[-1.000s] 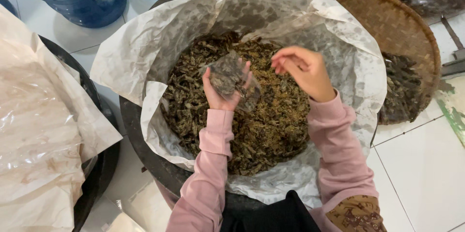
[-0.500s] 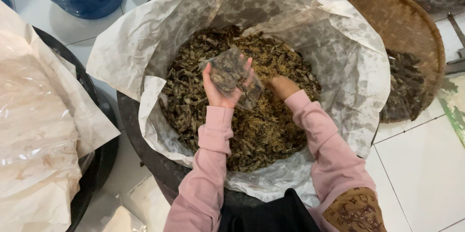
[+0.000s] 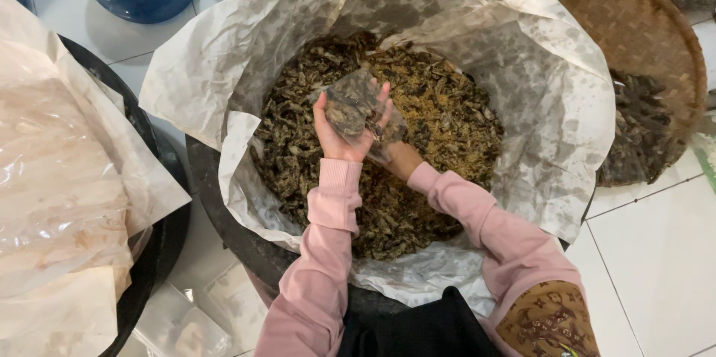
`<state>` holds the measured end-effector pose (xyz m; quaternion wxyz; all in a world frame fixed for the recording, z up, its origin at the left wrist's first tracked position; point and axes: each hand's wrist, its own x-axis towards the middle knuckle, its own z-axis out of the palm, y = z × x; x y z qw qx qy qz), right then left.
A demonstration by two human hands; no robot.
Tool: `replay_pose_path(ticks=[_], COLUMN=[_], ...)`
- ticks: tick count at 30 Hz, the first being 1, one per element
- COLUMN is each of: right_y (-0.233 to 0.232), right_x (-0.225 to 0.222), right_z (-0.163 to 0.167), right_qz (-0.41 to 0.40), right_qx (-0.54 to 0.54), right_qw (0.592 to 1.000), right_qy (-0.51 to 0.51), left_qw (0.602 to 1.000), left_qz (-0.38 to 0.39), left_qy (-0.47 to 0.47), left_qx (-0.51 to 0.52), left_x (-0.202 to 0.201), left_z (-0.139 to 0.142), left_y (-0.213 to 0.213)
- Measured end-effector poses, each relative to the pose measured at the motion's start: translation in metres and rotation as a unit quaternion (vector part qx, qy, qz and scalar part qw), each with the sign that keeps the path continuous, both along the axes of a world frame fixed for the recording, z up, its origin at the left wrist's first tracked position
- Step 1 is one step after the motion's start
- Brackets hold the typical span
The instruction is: The person sits on a low stool in front of a large basin lined with paper, filled with dried fish mixed with fine crumbs. They open a small clear plastic bag, repeatedly grab pinches of dried fish from the basin and place them into the bag, then press and seal the filled bag closed.
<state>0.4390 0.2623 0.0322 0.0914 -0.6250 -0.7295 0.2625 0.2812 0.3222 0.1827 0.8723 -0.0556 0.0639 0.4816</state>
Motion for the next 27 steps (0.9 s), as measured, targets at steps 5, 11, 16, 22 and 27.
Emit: replay_pose_path(ticks=[5, 11, 16, 22, 27], right_y=[-0.007, 0.009, 0.017, -0.033, -0.098], right_x=[-0.012, -0.002, 0.015, 0.034, 0.009], right_z=[-0.006, -0.001, 0.058, 0.236, 0.340], right_qz=[-0.059, -0.059, -0.022, -0.054, -0.073], right_qx=[0.063, 0.010, 0.007, 0.034, 0.241], right_qw=[0.990, 0.997, 0.991, 0.995, 0.968], right_qy=[0.112, 0.049, -0.131, -0.075, 0.009], left_qw=[1.000, 0.999, 0.998, 0.995, 0.996], left_qz=[0.007, 0.013, 0.043, 0.081, 0.074], left_qy=[0.009, 0.014, 0.006, -0.045, -0.046], left_qx=[-0.001, 0.047, 0.047, 0.035, 0.028], left_x=[0.000, -0.002, -0.002, -0.002, -0.002], left_z=[0.004, 0.015, 0.009, -0.002, 0.001], left_y=[-0.001, -0.003, 0.001, 0.006, 0.005])
